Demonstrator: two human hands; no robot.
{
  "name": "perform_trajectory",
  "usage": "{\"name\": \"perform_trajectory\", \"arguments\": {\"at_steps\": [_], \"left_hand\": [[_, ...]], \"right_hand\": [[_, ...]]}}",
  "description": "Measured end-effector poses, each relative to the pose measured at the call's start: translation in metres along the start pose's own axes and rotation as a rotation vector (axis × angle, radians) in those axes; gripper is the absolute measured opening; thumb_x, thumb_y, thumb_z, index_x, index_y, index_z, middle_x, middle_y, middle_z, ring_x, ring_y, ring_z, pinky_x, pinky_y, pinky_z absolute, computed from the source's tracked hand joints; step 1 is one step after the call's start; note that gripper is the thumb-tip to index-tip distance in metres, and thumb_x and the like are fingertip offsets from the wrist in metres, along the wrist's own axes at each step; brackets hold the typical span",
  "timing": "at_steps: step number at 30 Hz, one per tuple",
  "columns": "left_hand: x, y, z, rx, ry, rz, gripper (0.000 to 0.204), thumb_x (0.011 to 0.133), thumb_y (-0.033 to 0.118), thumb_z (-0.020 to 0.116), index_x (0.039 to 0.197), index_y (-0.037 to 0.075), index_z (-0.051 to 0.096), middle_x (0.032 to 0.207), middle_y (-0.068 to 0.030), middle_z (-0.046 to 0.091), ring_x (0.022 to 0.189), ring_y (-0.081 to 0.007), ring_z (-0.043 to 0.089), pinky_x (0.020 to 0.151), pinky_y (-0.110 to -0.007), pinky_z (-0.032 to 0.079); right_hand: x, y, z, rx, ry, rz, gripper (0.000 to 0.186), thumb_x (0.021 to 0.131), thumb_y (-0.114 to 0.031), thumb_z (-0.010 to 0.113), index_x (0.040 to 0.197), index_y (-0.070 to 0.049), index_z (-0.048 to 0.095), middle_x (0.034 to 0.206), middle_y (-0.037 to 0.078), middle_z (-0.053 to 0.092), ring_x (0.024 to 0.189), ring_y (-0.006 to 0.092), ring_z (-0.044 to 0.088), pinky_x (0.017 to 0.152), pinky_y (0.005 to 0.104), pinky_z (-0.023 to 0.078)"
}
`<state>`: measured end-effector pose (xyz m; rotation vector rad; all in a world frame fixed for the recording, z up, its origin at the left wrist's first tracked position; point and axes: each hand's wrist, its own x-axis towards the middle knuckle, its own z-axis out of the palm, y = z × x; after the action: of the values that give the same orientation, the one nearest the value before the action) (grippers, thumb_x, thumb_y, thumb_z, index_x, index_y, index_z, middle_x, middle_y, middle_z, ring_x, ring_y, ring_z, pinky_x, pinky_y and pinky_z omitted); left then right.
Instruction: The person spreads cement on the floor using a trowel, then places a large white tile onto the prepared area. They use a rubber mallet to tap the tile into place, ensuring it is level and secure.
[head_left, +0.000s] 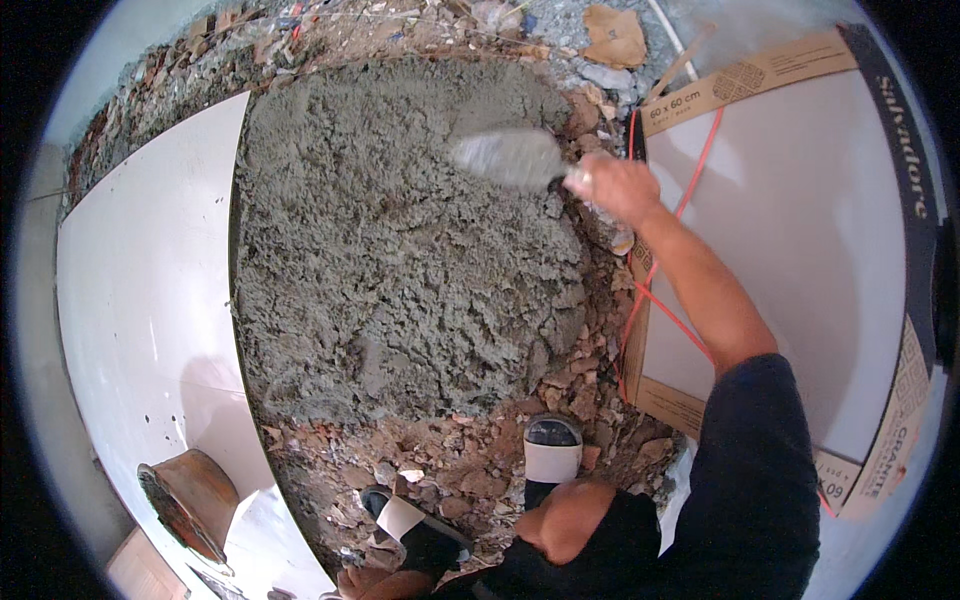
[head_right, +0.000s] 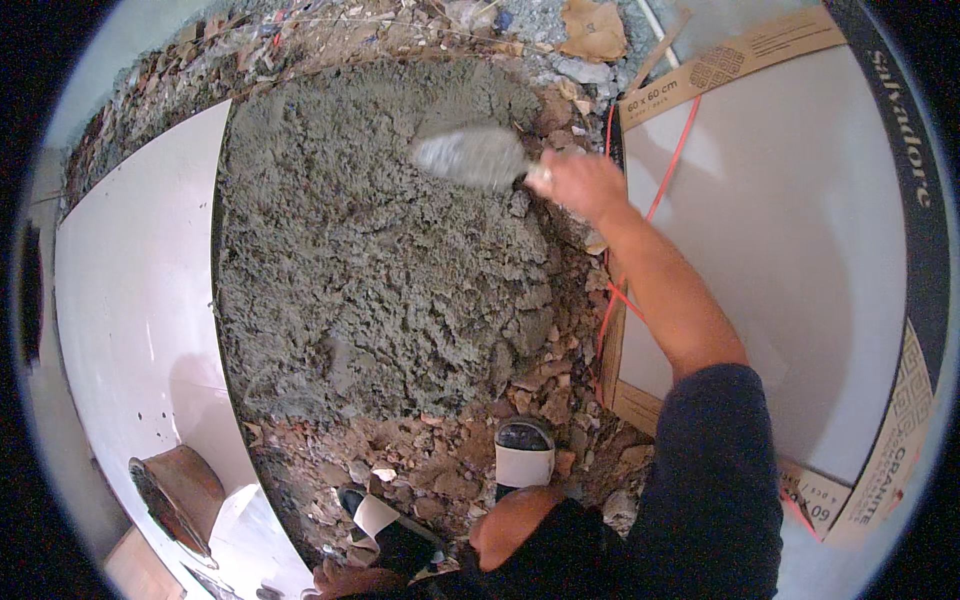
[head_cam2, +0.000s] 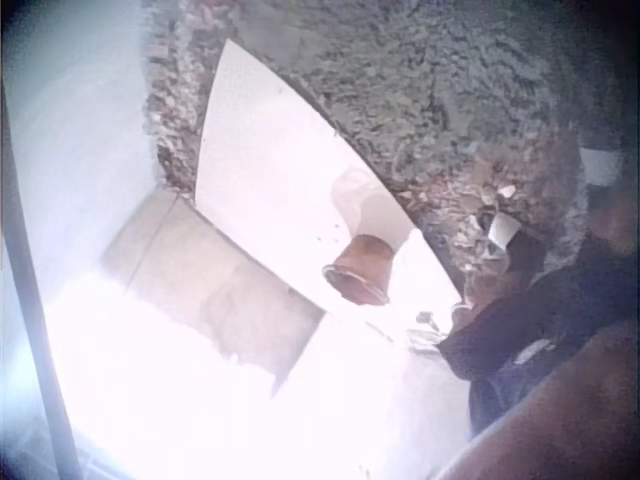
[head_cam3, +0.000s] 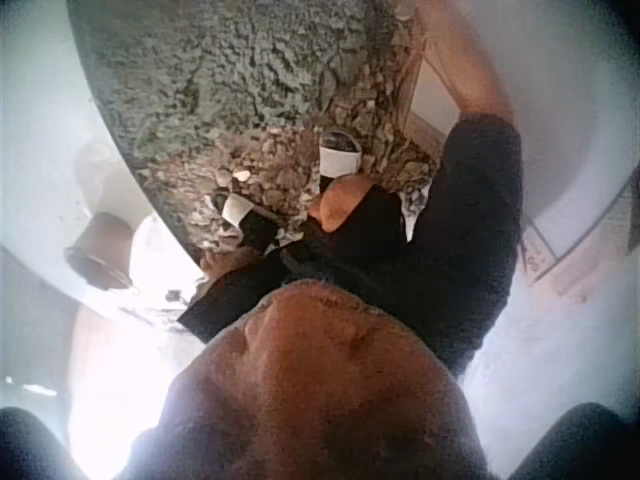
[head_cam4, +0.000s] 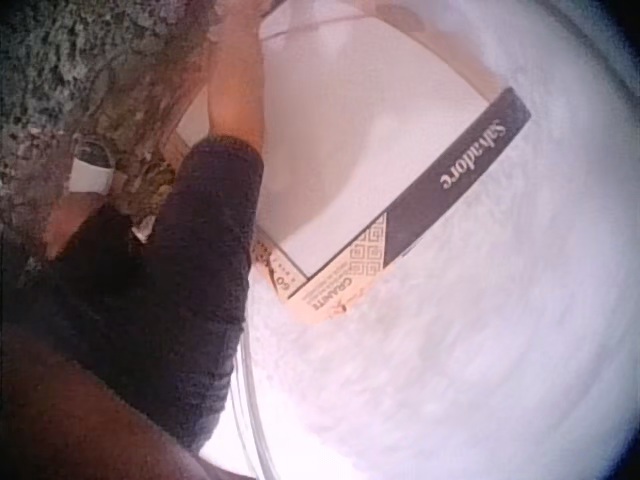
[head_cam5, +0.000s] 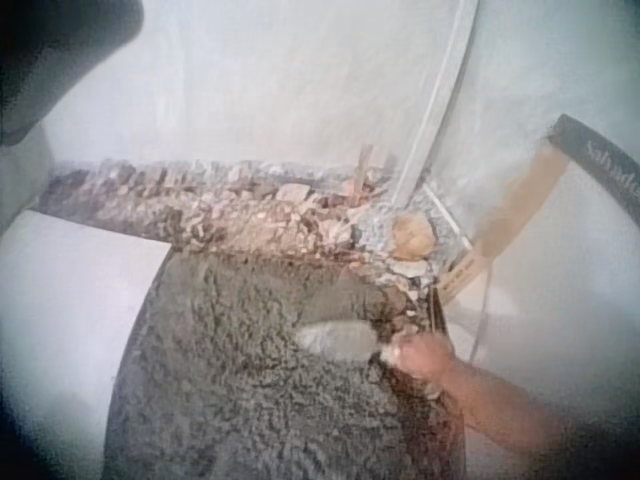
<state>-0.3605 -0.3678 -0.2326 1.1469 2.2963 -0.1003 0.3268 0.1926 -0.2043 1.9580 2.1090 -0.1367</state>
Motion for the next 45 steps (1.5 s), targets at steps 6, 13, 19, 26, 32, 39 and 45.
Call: {"name": "perform_trajectory", "arguments": {"at_steps": [6, 13, 19, 26, 32, 39, 45], "left_hand": [[-0.019, 0.011, -0.001, 0.058, -0.060, -0.096, 0.033, 0.092, 0.025, 0.052, 0.077, -0.005, 0.051, 0.067, -0.0165, 0.052, 0.060, -0.0272, 0.049, 0.057, -0.038, 0.041], [-0.020, 0.029, -0.023, 0.108, -0.018, 0.054, 0.035, 0.094, 0.024, 0.050, 0.075, -0.006, 0.049, 0.064, -0.0158, 0.050, 0.058, -0.0235, 0.045, 0.054, -0.036, 0.039], [0.027, 0.113, -0.026, -0.197, 0.040, 0.085, 0.035, 0.094, 0.022, 0.050, 0.074, -0.007, 0.049, 0.066, -0.0209, 0.048, 0.060, -0.0307, 0.041, 0.059, -0.043, 0.037], [0.019, 0.090, -0.032, -0.269, 0.087, 0.003, 0.030, 0.096, 0.020, 0.048, 0.080, -0.005, 0.051, 0.068, -0.0114, 0.050, 0.065, -0.0181, 0.045, 0.062, -0.034, 0.043], [-0.023, 0.049, -0.005, -0.348, 0.164, -0.011, 0.028, 0.094, 0.019, 0.051, 0.085, -0.007, 0.055, 0.072, -0.0138, 0.058, 0.061, -0.0219, 0.052, 0.056, -0.035, 0.046], [-0.017, 0.081, -0.008, -0.182, 0.205, 0.149, 0.037, 0.095, 0.024, 0.048, 0.081, -0.009, 0.052, 0.074, -0.0275, 0.052, 0.065, -0.0421, 0.047, 0.064, -0.047, 0.040], [0.051, 0.103, -0.028, -0.432, 0.164, 0.135, 0.034, 0.096, 0.022, 0.046, 0.081, -0.007, 0.054, 0.073, -0.0201, 0.055, 0.064, -0.0295, 0.052, 0.061, -0.038, 0.043]], "right_hand": [[0.060, 0.035, -0.018, 0.171, -0.084, 0.313, 0.053, 0.089, -0.052, 0.046, 0.110, -0.005, 0.060, 0.097, 0.020, 0.066, 0.094, 0.0377, 0.063, 0.080, 0.0504, 0.049], [-0.047, -0.020, -0.038, 0.242, -0.169, -0.042, 0.049, 0.088, -0.046, 0.052, 0.108, -0.001, 0.051, 0.080, 0.023, 0.065, 0.074, 0.0402, 0.064, 0.065, 0.0515, 0.050], [-0.089, -0.152, -0.015, 0.180, -0.236, -0.390, 0.027, 0.090, -0.027, 0.048, 0.101, -0.003, 0.048, 0.084, 0.020, 0.057, 0.065, 0.0350, 0.066, 0.050, 0.0456, 0.054], [-0.017, -0.052, 0.002, 0.064, -0.029, 0.070, 0.041, 0.093, -0.040, 0.044, 0.109, -0.003, 0.050, 0.096, 0.021, 0.064, 0.090, 0.0389, 0.063, 0.076, 0.0491, 0.051], [0.008, -0.002, 0.004, 0.189, -0.016, 0.377, 0.054, 0.093, -0.049, 0.040, 0.113, -0.001, 0.055, 0.110, 0.024, 0.061, 0.107, 0.0404, 0.057, 0.090, 0.0498, 0.044], [-0.017, 0.017, 0.002, 0.362, -0.314, 0.232, 0.061, 0.091, -0.052, 0.041, 0.106, 0.004, 0.058, 0.094, 0.026, 0.064, 0.088, 0.0413, 0.063, 0.077, 0.0478, 0.048], [-0.141, -0.025, -0.010, 0.918, -0.631, 0.453, 0.058, 0.090, -0.053, 0.048, 0.118, -0.002, 0.052, 0.085, 0.008, 0.058, 0.060, 0.0155, 0.052, 0.048, 0.0338, 0.047]]}}
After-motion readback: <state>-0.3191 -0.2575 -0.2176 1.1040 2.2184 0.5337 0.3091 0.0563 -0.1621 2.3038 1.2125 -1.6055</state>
